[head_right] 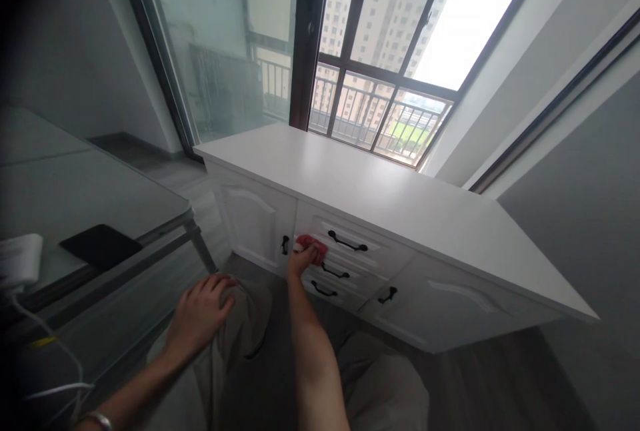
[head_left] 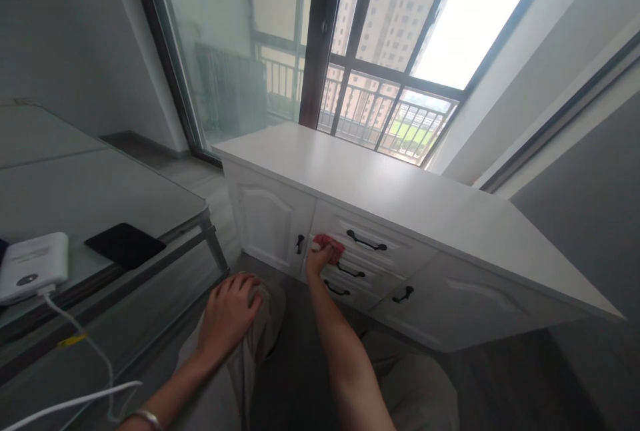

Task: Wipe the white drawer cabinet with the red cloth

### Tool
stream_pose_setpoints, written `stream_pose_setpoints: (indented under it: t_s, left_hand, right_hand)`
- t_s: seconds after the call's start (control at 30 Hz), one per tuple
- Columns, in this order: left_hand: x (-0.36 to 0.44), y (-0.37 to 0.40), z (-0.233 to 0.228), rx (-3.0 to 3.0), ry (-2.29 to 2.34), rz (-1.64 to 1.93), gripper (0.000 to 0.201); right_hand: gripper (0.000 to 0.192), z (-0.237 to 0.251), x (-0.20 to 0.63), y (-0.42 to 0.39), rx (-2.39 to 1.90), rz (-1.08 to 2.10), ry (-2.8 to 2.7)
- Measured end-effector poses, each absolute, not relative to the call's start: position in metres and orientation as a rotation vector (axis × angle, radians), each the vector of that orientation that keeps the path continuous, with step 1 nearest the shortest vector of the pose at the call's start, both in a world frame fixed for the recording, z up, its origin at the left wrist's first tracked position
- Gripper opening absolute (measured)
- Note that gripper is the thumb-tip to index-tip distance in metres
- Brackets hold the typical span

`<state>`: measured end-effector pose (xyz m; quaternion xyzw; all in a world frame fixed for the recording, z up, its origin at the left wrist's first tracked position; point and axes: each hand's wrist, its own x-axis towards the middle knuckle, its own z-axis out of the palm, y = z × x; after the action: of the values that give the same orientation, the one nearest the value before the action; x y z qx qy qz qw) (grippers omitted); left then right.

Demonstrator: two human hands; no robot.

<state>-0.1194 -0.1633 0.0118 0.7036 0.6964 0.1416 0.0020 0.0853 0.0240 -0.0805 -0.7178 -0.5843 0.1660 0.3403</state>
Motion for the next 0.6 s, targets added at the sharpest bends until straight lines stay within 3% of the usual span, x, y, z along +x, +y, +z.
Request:
stream_pose_setpoints:
  t_s: [0.1, 0.3, 0.6]
  left_hand:
    - [-0.120, -0.163, 0.011, 2.203, 2.202, 0.436, 0.032]
    - [-0.120, -0.162, 0.012, 2.186, 2.193, 0.404, 0.033]
    - [-0.118, -0.158, 0.008, 2.207, 2.219, 0.365, 0.033]
  right_hand:
    - [0.060, -0.100, 0.088, 0.021, -2.034, 0.401, -1.726]
    - [0.061, -0.136, 0.128, 0.018, -1.767, 0.417, -2.424]
    - [0.049, -0.170, 0.156, 0.005, -1.816, 0.329, -2.378]
